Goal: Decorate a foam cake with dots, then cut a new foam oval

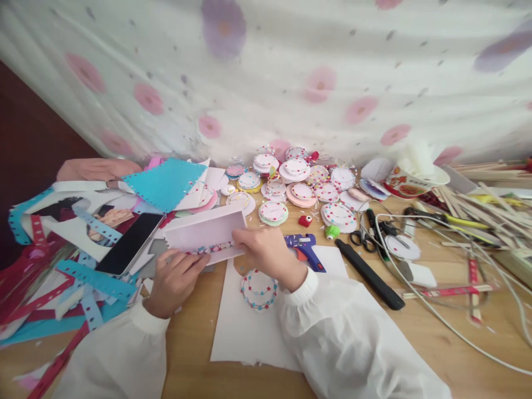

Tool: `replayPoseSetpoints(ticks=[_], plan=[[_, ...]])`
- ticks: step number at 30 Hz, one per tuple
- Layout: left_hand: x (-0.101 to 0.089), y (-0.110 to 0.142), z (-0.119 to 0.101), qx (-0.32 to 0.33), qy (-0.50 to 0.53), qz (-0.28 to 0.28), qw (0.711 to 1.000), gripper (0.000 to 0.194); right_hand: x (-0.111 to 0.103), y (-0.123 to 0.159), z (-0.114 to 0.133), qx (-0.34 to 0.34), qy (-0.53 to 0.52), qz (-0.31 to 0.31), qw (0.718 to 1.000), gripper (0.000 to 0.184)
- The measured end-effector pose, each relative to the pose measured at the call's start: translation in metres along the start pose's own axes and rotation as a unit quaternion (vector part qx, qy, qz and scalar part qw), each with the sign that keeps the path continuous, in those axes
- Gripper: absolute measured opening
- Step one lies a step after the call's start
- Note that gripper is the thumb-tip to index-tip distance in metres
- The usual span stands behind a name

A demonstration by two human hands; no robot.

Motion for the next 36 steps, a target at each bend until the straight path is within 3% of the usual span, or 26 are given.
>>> replayPoseSetpoints(ticks=[5, 9, 15, 26, 30, 36], plan=[[0.0, -0.001, 0.001, -0.001, 0.0, -0.001, 1.0, 0.021, -0.011, 0.001, -0.001, 0.03, 0.03, -0.055, 0.998, 0.02], [-0.002, -0.001, 0.001, -0.003, 0.004, -0.003, 1.0, 0.021, -0.012, 0.001, -0.003, 0.032, 0.015, -0.038, 0.999, 0.02], [-0.003, -0.002, 0.001, -0.001, 0.005, -0.006, 1.0, 0.021, 0.005, -0.002, -0.002, 0.012, 0.063, -0.008, 0.998, 0.02], [-0.003, -0.003, 0.002, -0.002, 0.008, -0.008, 1.0, 0.024, 0.014, -0.007, -0.001, 0.058, 0.088, 0.008, 0.994, 0.014], [-0.003, -0.004, 0.002, -0.003, 0.01, -0.005, 1.0, 0.025, 0.011, 0.001, -0.004, 0.056, 0.043, -0.012, 0.997, 0.017], [-0.002, -0.003, 0.002, -0.003, 0.009, -0.008, 1.0, 0.025, -0.013, 0.014, -0.019, 0.133, -0.123, -0.078, 0.98, 0.021]])
Point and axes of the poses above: each hand's wrist, its own y-axis away from the middle knuckle, its own x-axis out of the palm, z = x × y, the point moved 6 cm from there along -y, towards the middle knuckle, and after that the axes turned 12 degrees about x, right-handed, at the moved point
